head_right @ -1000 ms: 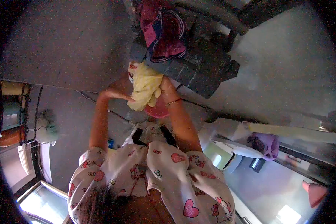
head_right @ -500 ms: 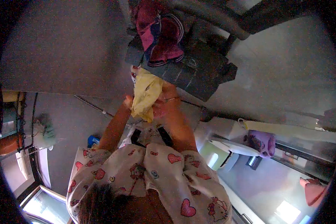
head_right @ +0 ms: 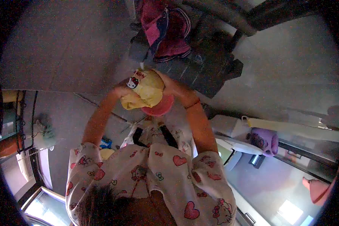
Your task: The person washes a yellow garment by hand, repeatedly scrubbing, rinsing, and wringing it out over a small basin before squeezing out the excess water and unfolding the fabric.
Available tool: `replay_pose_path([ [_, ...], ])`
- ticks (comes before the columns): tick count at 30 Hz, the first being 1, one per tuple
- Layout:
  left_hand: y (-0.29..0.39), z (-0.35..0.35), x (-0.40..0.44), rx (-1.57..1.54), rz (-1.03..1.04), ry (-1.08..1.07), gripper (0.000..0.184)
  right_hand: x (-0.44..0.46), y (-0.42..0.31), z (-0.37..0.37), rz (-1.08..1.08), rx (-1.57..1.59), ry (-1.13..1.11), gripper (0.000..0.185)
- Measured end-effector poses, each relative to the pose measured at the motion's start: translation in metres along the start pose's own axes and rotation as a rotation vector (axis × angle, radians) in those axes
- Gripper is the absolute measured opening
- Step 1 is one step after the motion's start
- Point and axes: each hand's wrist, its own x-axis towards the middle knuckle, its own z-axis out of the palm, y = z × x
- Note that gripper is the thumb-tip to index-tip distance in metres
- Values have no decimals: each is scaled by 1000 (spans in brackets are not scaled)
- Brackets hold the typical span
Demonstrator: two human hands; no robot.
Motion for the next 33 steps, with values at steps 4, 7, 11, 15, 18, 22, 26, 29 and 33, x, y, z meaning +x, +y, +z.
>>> replay_pose_path([
  [4,27,-7,-11,294,123,52,66,-6,-43,9,5,-450,-16,80],
  [7,52,-7,-15,221,58,-53,66,2,-10,25,-250,-991,197,89],
  [11,61,-10,-14,281,257,-28,58,15,12,29,-280,-753,316,92],
  [15,58,-12,-8,562,357,-33,44,23,31,21,-95,-500,310,76],
  [18,55,9,-7,969,206,144,36,19,10,14,97,-451,119,62],
  [22,37,23,2,1135,311,334,33,27,11,2,420,-368,-119,54],
  [26,42,18,4,1259,743,559,37,27,57,7,383,-43,-6,50],
  [29,44,8,7,1305,976,577,41,22,56,30,211,773,142,49],
  [33,41,2,15,1303,1152,537,45,23,74,53,63,755,321,50],
])
